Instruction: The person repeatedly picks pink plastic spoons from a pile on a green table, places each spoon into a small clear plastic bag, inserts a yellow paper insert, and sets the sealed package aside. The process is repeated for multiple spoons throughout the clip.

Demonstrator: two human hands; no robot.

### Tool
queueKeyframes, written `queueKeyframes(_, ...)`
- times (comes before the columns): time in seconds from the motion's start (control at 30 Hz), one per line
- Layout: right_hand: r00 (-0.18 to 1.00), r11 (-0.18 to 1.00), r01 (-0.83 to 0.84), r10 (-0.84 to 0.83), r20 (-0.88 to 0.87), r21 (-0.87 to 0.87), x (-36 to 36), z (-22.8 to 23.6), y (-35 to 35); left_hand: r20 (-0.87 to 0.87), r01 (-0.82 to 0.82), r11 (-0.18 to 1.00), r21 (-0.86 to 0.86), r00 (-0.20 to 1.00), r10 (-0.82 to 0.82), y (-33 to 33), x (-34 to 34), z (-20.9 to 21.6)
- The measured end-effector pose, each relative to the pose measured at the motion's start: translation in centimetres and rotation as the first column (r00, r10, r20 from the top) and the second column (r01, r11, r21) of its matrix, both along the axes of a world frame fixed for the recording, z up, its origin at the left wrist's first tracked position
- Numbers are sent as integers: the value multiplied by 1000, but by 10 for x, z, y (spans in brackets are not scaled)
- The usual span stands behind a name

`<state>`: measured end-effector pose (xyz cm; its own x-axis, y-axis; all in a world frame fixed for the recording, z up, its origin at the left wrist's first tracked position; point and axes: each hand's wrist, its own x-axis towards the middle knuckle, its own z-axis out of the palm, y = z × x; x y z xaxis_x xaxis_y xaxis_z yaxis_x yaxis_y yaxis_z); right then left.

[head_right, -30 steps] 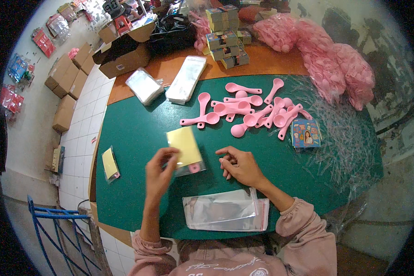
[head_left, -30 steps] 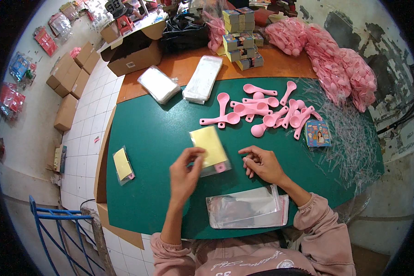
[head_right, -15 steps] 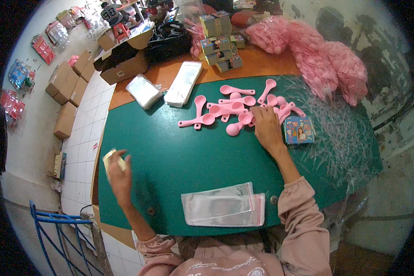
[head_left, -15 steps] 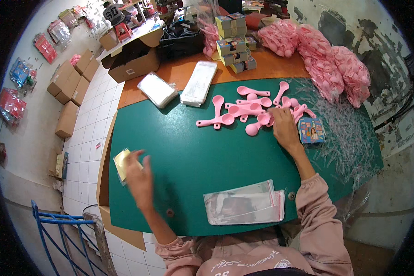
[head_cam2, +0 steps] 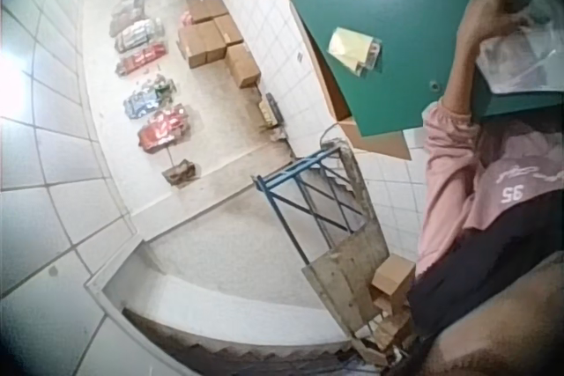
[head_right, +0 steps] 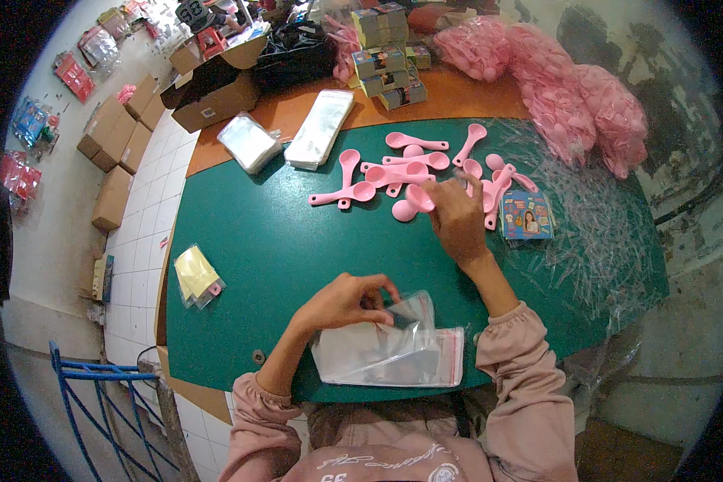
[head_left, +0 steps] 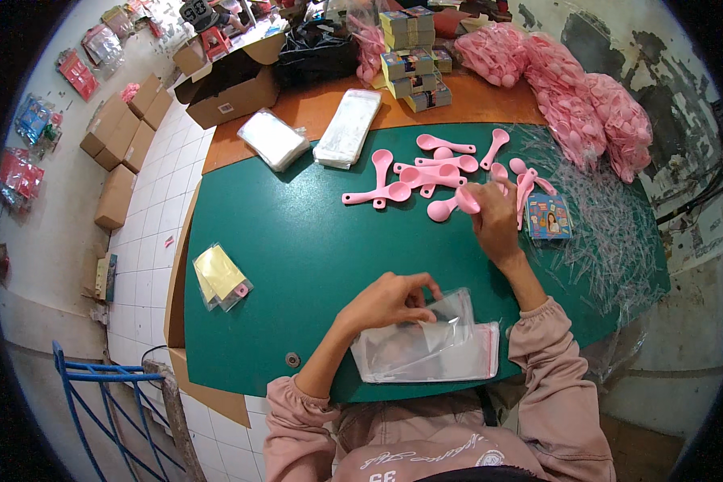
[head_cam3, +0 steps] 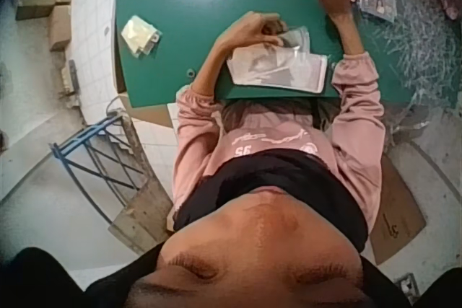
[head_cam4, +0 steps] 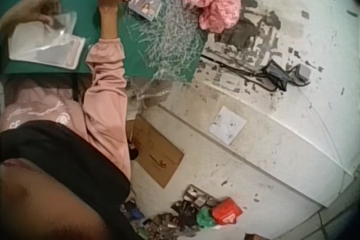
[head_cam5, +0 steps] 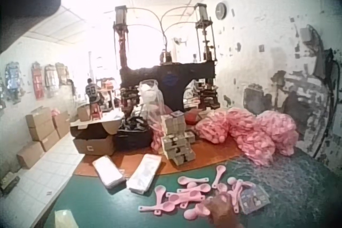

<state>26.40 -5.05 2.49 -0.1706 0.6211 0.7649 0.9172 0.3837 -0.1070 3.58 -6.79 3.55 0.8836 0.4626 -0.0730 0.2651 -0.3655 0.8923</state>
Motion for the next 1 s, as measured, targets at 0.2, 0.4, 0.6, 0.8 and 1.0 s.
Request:
queueKeyframes(0.2,955,963,-92,13,-296,-254,-29,4,-5,290,-24,997,69,957,3,14,-3,-30)
queueKeyframes(0.4,915,872,-273,104,-391,-407,-16,-1,-8,355,-19,968,-249,928,110,23,0,-25)
queueKeyframes(0.6,623,630,-624,44,-781,-462,-21,14,-10,304,-70,878,-473,922,238,32,-6,-24)
queueKeyframes(0.8,305,722,-665,30,-952,-191,-15,0,-4,309,-248,774,-582,813,493,40,-6,-21)
queueKeyframes(1.0,265,741,-661,84,-961,-117,-22,-1,-6,220,-360,751,-554,807,549,42,-5,-21)
